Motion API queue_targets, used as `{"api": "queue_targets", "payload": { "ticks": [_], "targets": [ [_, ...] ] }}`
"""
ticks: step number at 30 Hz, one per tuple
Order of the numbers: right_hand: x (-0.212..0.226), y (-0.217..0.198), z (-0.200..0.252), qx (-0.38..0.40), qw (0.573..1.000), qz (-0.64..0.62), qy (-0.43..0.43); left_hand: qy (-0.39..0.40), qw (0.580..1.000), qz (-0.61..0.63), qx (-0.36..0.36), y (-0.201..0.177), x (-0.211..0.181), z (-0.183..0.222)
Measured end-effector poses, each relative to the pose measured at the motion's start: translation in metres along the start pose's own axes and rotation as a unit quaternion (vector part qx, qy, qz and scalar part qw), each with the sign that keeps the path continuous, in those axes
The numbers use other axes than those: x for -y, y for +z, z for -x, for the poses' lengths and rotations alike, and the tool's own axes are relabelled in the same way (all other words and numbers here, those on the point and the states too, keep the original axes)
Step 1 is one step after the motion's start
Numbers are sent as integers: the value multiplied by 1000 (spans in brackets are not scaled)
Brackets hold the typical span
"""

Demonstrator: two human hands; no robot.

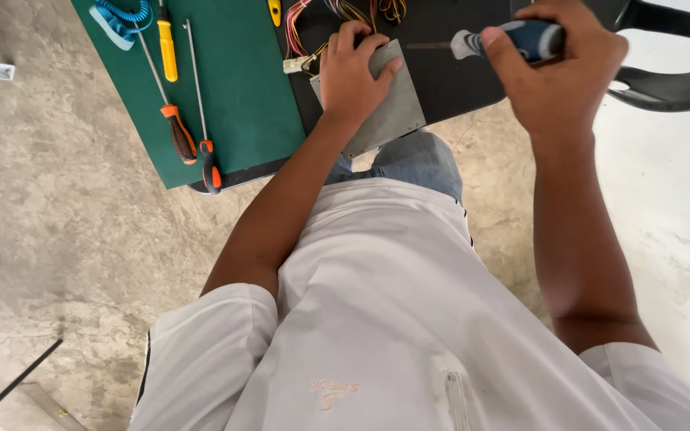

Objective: Disassembling a computer power supply unit for cleaning or repair using a screwdriver to remove the casing.

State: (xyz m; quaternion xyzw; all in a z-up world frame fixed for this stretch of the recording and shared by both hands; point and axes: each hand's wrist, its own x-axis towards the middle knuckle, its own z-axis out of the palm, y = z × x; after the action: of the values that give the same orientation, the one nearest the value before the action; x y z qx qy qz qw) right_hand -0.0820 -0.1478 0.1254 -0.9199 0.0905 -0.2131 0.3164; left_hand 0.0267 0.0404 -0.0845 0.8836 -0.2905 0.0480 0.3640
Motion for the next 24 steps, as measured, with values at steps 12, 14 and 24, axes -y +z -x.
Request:
{"api": "queue_targets", "payload": {
  "ticks": [12,14,24],
  "targets": [
    [-26,21,-21,40,986,132,-90,-33,999,11,-40,9,1,-2],
    [-23,21,-21,48,987,132,-80,-29,998,12,-47,11,2,-2],
    [6,26,-36,64,978,127,-156,-30,998,6,-47,16,5,-1]
  ]
}}
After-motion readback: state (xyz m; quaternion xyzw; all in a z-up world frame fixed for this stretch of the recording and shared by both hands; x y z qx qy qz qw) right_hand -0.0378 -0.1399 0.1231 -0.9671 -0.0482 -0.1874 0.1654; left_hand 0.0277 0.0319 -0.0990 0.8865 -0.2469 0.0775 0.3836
